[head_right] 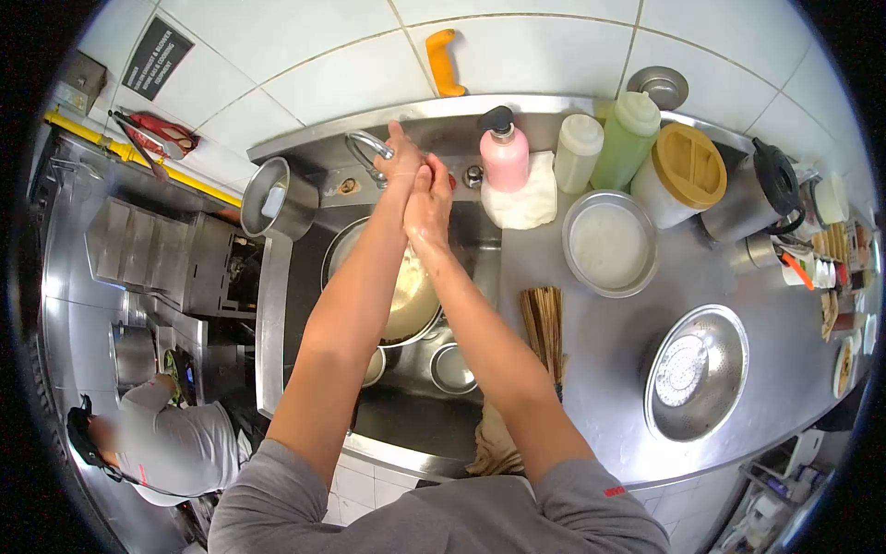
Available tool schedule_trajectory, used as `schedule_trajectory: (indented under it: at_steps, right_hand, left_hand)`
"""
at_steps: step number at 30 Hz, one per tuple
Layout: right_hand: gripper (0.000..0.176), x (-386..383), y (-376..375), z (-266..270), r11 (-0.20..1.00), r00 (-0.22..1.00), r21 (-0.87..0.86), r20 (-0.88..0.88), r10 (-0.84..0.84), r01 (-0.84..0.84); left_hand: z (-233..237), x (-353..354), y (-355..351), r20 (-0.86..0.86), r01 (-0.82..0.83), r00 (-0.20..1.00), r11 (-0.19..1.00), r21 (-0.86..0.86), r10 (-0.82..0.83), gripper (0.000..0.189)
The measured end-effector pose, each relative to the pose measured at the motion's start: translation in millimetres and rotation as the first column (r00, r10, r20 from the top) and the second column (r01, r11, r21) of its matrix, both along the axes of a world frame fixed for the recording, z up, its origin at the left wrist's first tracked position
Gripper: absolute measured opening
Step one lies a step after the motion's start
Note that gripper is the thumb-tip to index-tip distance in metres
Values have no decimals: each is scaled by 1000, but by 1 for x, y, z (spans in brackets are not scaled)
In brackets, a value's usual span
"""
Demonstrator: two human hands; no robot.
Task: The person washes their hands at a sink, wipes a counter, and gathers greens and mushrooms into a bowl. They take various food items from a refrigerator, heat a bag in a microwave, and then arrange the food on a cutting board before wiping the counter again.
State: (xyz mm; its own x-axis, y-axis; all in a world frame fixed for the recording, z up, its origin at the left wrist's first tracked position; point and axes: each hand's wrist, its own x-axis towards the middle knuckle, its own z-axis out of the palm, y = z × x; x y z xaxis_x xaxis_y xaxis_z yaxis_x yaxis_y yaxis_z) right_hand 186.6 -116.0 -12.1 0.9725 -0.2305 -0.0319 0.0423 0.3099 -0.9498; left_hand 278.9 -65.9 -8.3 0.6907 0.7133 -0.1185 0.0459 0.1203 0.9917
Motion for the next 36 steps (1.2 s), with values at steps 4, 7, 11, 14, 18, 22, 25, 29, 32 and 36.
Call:
schedule_trajectory:
  at_steps: [4,7,11,14,18,22,25,29,32,36]
  right_hand:
    - [35,40,-11,-1,885,947,391,-91,309,-252]
    - [36,56,-20,-4,885,898,311,-161,409,-348]
    - [37,41,-1,-2,984,984,-28,-13,178,-178]
    - [27,54,-11,-1,880,989,-464,45,141,-105]
    - [21,57,-19,-2,808,962,-586,250,111,59]
    - [14,56,-24,-9,961,944,-166,209,254,-221]
    - [20,41,-29,-14,874,924,300,117,364,-382]
    - [30,36,-33,-29,820,941,490,4,339,-297]
    - [29,37,-30,-38,833,947,482,-19,320,-272]
    - [23,39,-35,-51,893,921,298,-95,378,-336]
  left_hand:
    - [-29,0,1,73,54,997,973,-225,-38,34]
    - [-10,-30,-16,238,268,957,830,-489,-168,25]
    - [-19,-42,12,272,437,899,674,-596,-343,38]
    - [-15,-56,1,300,424,904,733,-533,-304,30]
    - [-4,-79,-2,301,394,913,790,-469,-276,12]
    - [0,-70,7,308,388,904,869,-307,-296,8]
    - [16,-68,7,322,352,915,870,-344,-243,13]
    - [14,-59,17,347,457,881,769,-447,-322,17]
    - [20,-57,16,376,490,863,742,-457,-338,18]
    - [18,-56,14,327,466,878,780,-418,-349,14]
